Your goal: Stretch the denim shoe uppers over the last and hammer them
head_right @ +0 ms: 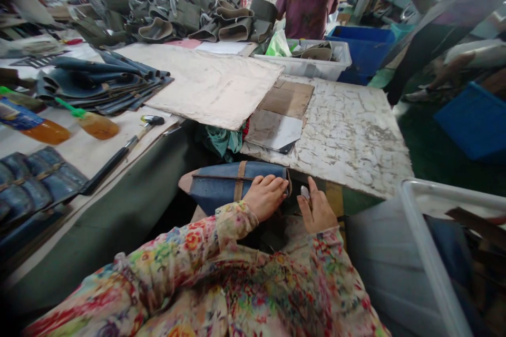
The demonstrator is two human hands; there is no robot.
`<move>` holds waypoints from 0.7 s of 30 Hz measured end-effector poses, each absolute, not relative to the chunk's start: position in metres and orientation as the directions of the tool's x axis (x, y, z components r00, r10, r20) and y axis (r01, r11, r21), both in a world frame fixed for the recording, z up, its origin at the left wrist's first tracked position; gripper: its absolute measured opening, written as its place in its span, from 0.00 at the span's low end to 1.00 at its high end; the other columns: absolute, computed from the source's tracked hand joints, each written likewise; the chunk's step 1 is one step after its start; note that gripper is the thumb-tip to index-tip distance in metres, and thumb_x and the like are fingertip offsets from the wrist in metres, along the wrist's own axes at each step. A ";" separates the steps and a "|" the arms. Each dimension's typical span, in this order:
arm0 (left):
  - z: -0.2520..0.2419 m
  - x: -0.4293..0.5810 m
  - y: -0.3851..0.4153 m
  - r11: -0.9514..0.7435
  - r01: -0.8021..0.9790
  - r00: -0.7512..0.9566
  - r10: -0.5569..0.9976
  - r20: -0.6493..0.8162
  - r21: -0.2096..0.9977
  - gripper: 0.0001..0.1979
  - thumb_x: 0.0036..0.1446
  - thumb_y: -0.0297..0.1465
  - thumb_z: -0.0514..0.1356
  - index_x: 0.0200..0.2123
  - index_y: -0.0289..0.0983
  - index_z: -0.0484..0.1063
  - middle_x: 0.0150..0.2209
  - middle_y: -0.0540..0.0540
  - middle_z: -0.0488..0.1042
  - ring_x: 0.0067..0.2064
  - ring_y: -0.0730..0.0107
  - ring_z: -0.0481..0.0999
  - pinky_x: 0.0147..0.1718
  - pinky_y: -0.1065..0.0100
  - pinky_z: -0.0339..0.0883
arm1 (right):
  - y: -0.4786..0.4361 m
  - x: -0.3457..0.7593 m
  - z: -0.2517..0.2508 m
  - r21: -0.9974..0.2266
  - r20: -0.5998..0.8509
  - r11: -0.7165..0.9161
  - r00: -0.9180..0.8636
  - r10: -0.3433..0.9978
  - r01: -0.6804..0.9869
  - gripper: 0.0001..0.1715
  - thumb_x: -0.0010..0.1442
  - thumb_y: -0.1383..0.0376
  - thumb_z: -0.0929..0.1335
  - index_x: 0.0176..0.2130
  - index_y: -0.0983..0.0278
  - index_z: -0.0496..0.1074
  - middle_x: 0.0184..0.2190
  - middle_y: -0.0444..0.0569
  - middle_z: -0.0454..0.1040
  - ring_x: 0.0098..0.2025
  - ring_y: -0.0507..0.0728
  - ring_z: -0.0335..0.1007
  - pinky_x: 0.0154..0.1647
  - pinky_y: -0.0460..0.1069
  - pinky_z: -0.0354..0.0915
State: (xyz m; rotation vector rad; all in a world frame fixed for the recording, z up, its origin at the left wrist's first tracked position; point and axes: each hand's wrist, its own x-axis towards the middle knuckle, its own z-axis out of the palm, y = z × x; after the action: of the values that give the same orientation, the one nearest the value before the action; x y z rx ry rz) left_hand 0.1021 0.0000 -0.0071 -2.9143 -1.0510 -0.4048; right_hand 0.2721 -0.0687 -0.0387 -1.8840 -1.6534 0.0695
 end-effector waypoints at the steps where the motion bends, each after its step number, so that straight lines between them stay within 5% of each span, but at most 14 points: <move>1: -0.007 0.103 0.001 -0.777 0.626 0.744 0.622 0.245 0.073 0.17 0.63 0.35 0.43 0.50 0.37 0.62 0.44 0.44 0.67 0.47 0.66 0.64 0.41 0.62 0.56 | -0.066 0.275 -0.039 -0.451 0.360 -0.030 0.213 0.908 0.892 0.30 0.62 0.53 0.54 0.59 0.63 0.56 0.38 0.54 0.69 0.39 0.59 0.68 0.40 0.52 0.66; 7: -0.008 0.098 0.005 -0.789 0.601 0.749 0.611 0.258 0.125 0.17 0.63 0.36 0.43 0.48 0.36 0.64 0.42 0.45 0.68 0.46 0.67 0.64 0.41 0.63 0.56 | -0.053 0.267 -0.037 -0.346 0.441 0.107 0.061 0.896 0.932 0.25 0.60 0.58 0.58 0.52 0.66 0.66 0.39 0.57 0.68 0.42 0.61 0.64 0.44 0.55 0.63; 21: -0.003 0.068 0.004 -0.779 0.608 0.734 0.626 0.264 0.156 0.15 0.63 0.32 0.45 0.47 0.34 0.65 0.40 0.44 0.69 0.45 0.67 0.65 0.42 0.65 0.60 | -0.051 0.233 -0.032 -0.241 0.432 0.157 -0.039 0.901 0.958 0.20 0.62 0.63 0.57 0.49 0.62 0.70 0.40 0.54 0.68 0.42 0.59 0.61 0.43 0.54 0.63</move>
State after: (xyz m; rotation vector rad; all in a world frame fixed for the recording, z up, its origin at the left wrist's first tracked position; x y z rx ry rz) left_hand 0.0680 0.0042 -0.0033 -2.9801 -1.0610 -0.4877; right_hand 0.2331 -0.0509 -0.0323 -1.7619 -1.9568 -0.1551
